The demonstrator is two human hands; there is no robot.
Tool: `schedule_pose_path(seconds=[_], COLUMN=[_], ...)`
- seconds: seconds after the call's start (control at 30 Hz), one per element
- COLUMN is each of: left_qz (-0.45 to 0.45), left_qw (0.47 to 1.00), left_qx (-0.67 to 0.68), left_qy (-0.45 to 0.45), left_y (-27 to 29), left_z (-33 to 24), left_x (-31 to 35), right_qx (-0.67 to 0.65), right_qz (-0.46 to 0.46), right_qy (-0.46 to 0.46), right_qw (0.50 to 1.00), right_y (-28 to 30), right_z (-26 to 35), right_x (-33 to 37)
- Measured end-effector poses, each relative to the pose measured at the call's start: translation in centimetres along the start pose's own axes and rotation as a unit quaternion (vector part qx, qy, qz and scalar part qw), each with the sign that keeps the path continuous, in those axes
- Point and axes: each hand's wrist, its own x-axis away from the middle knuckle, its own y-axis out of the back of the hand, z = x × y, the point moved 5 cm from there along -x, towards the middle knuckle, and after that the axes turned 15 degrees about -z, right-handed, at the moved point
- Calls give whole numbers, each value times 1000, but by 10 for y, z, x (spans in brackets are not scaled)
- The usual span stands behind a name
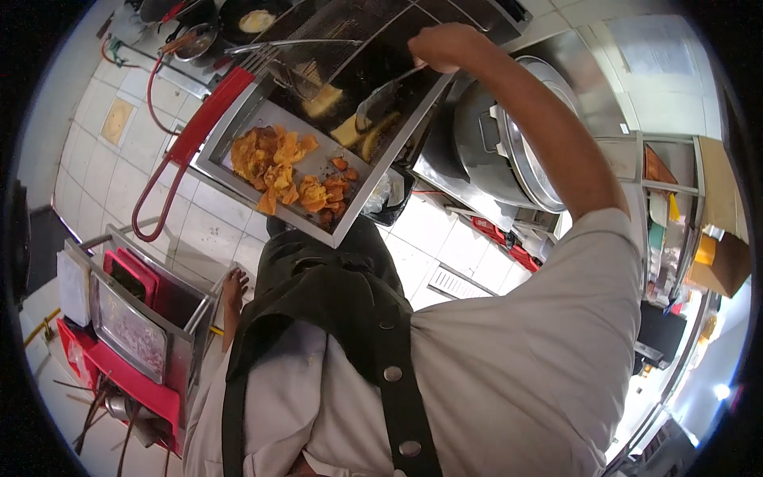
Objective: Assembling a meal box with rice, fried tofu, and vegetable garnish.
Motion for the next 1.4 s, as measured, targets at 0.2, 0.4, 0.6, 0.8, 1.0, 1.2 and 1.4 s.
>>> schedule_pose_path(seconds=[0.2, 0.4, 0.6, 0.8, 1.0, 1.2, 1.4], left_qz=[-11, -2, -32, -19, -7, -5, -13], left_qw=[999, 999, 999, 999, 999, 1000, 1000], left_qx=[44, 23, 28, 28, -10, 21, 9], left_qy=[7, 32, 15, 30, 40, 14, 4], left_y=[-6, -6, -9, -16, -25, -24, -17], left_z=[4, 22, 3, 20, 23, -6, -17], left_x=[14, 11, 16, 14, 7, 7, 11], right_qx=[-3, 29, 58, 45, 90, 94, -14], right_qz=[-32, -45, 37, -18, -84, -83, -138], right_qy=[48, 58, 62, 67, 34, 15, -93], right_qw=[998, 997, 996, 997, 992, 992, 986], right_y=[-40, -55, -28, 14, 16, -8, -38], right_z=[21, 26, 29, 24, 13, 12, -16], right_x=[2, -22, -36, 16, 40, 55, 82])
